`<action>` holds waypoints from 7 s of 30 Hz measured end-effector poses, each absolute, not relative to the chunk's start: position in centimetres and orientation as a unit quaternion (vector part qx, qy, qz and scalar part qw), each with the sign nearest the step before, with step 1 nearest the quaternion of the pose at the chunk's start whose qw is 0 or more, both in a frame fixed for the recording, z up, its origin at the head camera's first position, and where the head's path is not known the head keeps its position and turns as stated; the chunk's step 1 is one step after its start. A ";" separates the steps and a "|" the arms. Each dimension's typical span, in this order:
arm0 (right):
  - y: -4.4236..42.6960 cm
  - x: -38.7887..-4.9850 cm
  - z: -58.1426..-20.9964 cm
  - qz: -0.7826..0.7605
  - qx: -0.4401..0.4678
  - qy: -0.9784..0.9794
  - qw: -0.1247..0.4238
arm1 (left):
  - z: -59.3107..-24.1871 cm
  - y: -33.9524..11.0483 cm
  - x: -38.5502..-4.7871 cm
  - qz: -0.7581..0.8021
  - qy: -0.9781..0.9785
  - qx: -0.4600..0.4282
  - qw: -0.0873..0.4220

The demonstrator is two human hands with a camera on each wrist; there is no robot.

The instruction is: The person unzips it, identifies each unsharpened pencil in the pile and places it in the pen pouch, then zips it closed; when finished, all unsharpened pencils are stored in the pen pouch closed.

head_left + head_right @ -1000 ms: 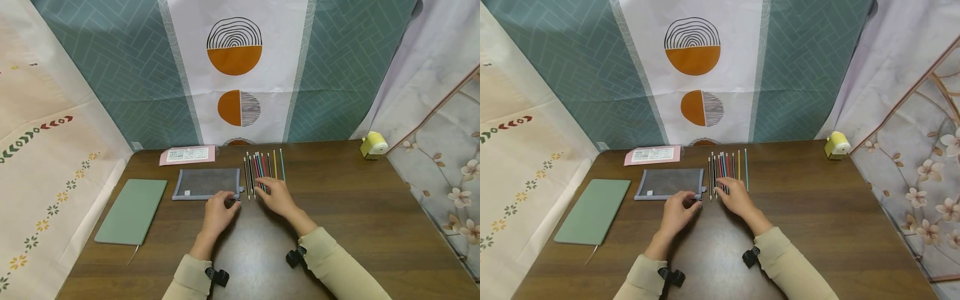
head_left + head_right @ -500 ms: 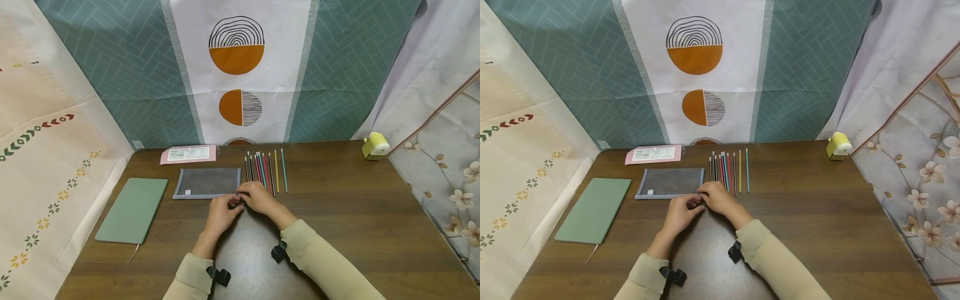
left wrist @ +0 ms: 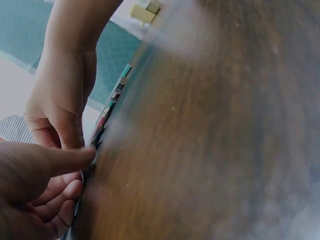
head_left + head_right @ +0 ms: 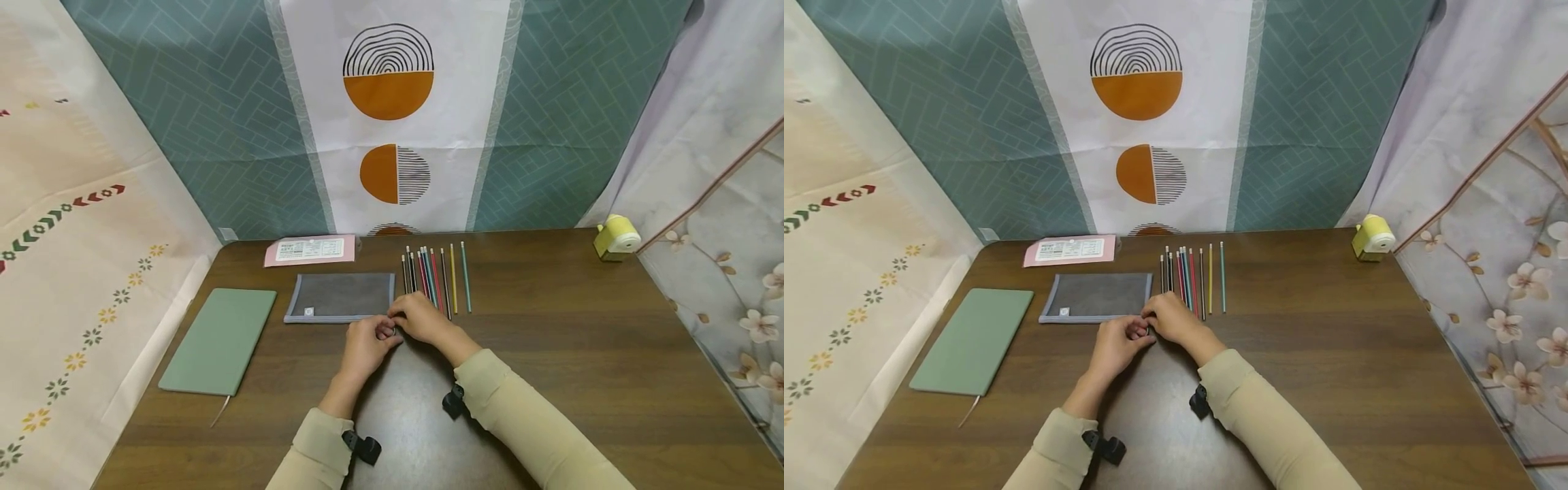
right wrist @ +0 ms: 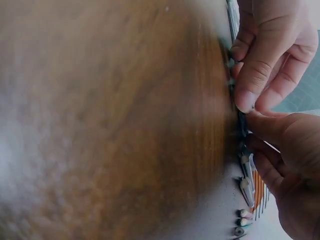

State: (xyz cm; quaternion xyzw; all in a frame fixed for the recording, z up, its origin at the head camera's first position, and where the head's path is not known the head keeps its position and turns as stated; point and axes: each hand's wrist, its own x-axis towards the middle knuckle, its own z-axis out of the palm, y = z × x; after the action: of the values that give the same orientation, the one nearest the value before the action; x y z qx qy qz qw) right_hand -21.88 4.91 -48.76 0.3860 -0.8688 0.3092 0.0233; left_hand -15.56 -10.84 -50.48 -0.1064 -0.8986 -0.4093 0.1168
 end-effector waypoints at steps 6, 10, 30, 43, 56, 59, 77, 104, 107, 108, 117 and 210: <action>4.9 -22.1 -49.0 0.291 0.399 -0.869 0.030 | -50.4 -11.2 -15.5 -0.397 -0.906 -0.048 0.138; 4.9 -22.4 -49.1 0.275 0.404 -0.872 0.037 | -50.2 -11.7 -15.5 -0.383 -0.908 -0.013 0.167; 4.7 -22.2 -48.7 0.256 0.384 -0.887 0.016 | -49.6 -15.9 -15.8 -0.307 -0.939 0.005 0.156; 4.7 -22.3 -49.1 0.277 0.380 -0.882 0.009 | -49.9 -22.3 -15.8 -0.300 -0.933 0.056 0.190; 4.8 -22.4 -49.3 0.280 0.381 -0.881 0.009 | -49.9 -26.4 -16.8 -0.309 -0.925 0.085 0.203; 4.9 -22.3 -49.3 0.279 0.383 -0.880 0.009 | -50.0 -27.0 -16.8 -0.308 -0.924 0.093 0.206; 5.2 -22.3 -48.8 0.286 0.379 -0.880 -0.003 | -49.2 -28.7 -17.0 -0.290 -0.916 0.129 0.244; 5.2 -22.2 -48.8 0.270 0.394 -0.879 -0.015 | -49.4 -28.1 -16.7 -0.315 -0.922 0.072 0.212; 5.4 -22.1 -49.1 0.266 0.402 -0.876 -0.012 | -49.7 -27.6 -16.9 -0.327 -0.931 -0.006 0.162; 5.4 -22.1 -49.2 0.265 0.403 -0.876 -0.010 | -49.8 -27.5 -16.9 -0.330 -0.933 -0.029 0.142; 5.4 -21.9 -49.4 0.274 0.397 -0.876 -0.015 | -50.5 -27.1 -16.9 -0.319 -0.943 -0.068 0.059; 17.7 -23.9 -49.7 0.487 0.010 -0.863 0.136 | -48.9 -15.4 -14.4 -0.453 -0.873 0.000 0.182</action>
State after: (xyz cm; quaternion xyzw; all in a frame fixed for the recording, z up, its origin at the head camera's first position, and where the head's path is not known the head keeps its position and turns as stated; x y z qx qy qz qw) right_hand -23.94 17.68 -49.74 0.0098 -0.8626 0.4873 0.1356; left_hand -14.35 -15.41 -48.94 0.0002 -0.8727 -0.4528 0.1824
